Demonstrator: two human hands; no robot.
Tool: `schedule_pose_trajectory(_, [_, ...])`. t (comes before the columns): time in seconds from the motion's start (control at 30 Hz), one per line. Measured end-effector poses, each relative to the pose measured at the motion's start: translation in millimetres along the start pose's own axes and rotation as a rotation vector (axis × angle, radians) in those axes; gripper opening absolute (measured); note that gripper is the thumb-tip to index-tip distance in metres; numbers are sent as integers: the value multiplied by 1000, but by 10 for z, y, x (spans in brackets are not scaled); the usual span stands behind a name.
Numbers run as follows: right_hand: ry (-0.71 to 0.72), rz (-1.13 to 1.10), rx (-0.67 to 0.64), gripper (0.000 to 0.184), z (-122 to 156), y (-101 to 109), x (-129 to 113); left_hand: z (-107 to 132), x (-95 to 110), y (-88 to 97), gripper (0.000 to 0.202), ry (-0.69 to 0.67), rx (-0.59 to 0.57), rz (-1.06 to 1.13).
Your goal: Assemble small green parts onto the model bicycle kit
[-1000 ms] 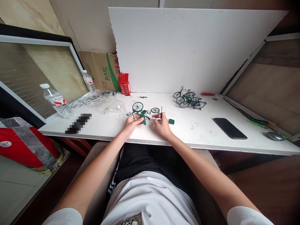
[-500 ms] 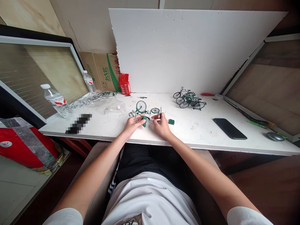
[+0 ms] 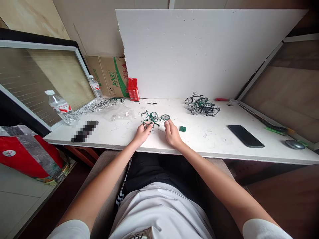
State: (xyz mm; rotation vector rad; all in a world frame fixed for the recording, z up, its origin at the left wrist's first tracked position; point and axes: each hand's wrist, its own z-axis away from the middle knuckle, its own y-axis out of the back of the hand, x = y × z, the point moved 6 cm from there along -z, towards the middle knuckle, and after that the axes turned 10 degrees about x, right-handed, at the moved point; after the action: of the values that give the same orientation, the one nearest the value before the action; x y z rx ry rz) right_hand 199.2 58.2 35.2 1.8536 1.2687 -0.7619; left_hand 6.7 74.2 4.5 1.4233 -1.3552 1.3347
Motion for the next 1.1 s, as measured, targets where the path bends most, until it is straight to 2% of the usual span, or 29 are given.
schedule_pose_trajectory(0.13, [79, 24, 28, 52, -20, 0, -81, -15, -43, 5, 52, 34, -2, -27])
schedule_pose_trajectory(0.3, [82, -51, -6, 46, 1, -19, -60, -13, -48, -12, 64, 67, -20, 48])
schedule_pose_trajectory(0.67, [18, -59, 12, 42, -29, -4, 26, 39, 2, -52, 58, 94, -92, 124])
schedule_pose_trajectory(0.8, [-33, -124, 46, 37, -24, 14, 23, 46, -13, -48, 61, 67, -96, 67])
schedule_pose_trajectory(0.93, [-47, -134, 65, 35, -19, 23, 2, 48, -31, -29, 57, 16, -90, -90])
schedule_pose_trajectory(1.03, [-48, -130, 74, 36, -24, 28, 13, 40, 16, 10, 51, -83, -45, -220])
schedule_pose_trajectory(1.1, [-48, -136, 84, 37, -26, 32, 27, 37, 39, 28, 50, -95, -17, -230])
